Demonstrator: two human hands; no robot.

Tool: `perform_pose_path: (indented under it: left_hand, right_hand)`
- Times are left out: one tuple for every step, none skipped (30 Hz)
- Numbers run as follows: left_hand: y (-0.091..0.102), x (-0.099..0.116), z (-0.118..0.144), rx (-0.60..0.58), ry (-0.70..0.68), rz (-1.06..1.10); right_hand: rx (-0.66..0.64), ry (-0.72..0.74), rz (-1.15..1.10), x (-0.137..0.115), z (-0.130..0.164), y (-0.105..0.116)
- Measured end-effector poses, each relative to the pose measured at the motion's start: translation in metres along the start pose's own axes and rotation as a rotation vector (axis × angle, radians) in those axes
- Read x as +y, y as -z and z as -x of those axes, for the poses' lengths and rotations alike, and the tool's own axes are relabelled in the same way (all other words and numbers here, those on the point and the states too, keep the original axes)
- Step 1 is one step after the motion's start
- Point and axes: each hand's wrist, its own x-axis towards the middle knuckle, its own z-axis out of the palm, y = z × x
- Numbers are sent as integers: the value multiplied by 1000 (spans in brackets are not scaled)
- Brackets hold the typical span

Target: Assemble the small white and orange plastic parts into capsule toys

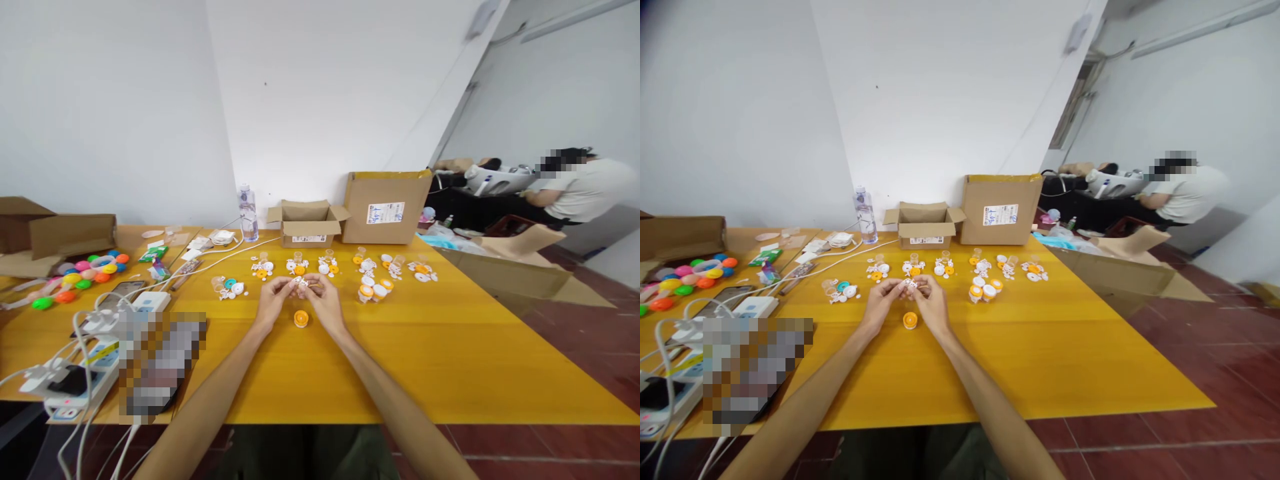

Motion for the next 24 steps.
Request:
perform_pose_path:
  left_hand:
    - [1, 0, 0, 9, -6, -7]
    - [1, 0, 0, 16, -11, -15]
    - [2, 1, -1, 22, -14, -22]
    - [3, 1, -1, 24, -15, -27]
    - [3, 1, -1, 26, -15, -31]
    - [4, 2, -1, 25, -14, -34]
    - [4, 2, -1, 25, -12, -37]
    - [4, 2, -2, 23, -10, -39]
    - [4, 2, -2, 21, -7, -41]
    - [4, 2, -2, 17, -4, -42]
    - [4, 2, -2, 13, -1, -42]
    - [5, 2, -2, 8, 3, -40]
    - [5, 2, -2, 4, 8, -38]
    - [5, 3, -3, -1, 13, -36]
    - [6, 3, -3, -5, 18, -34]
    - [6, 3, -3, -9, 22, -35]
    - [6, 3, -3, -14, 25, -37]
    - [6, 3, -3, -20, 26, -41]
    - [6, 4, -3, -26, 26, -44]
    - [6, 4, -3, -31, 26, -44]
    - [6, 4, -3, -33, 25, -41]
    - [6, 4, -3, -34, 26, -37]
    - [6, 4, -2, -34, 26, -32]
    - [6, 4, -2, -33, 28, -28]
  right_hand:
    - [3, 14, 15, 0, 0, 0]
    - [1, 33, 34, -1, 1, 0]
    - [-5, 54, 57, -2, 1, 0]
    - [-12, 79, 82, -3, 1, 0]
    - [-19, 106, 108, -4, 1, 1]
    - [-26, 134, 135, -4, 1, 1]
    - [-32, 159, 160, -5, 2, 1]
    - [-36, 180, 183, -5, 2, 2]
    - [-39, 194, 203, -6, 2, 2]
    - [-40, 201, 219, -6, 2, 3]
    - [-42, 204, 233, -6, 3, 3]
    - [-43, 207, 249, -6, 3, 3]
    - [-45, 212, 267, -6, 4, 3]
    - [-47, 222, 289, -6, 4, 3]
    - [-50, 235, 312, -6, 5, 4]
    - [-53, 250, 333, -7, 5, 4]
    - [-56, 266, 349, -8, 6, 5]
    - [-59, 282, 361, -9, 6, 5]
    - [-62, 299, 368, -10, 6, 6]
    - [-65, 315, 372, -11, 6, 6]
    - [-66, 332, 377, -11, 5, 7]
    - [-65, 347, 382, -11, 5, 8]
    - [-62, 357, 389, -11, 5, 8]
    - [-59, 362, 396, -10, 5, 8]
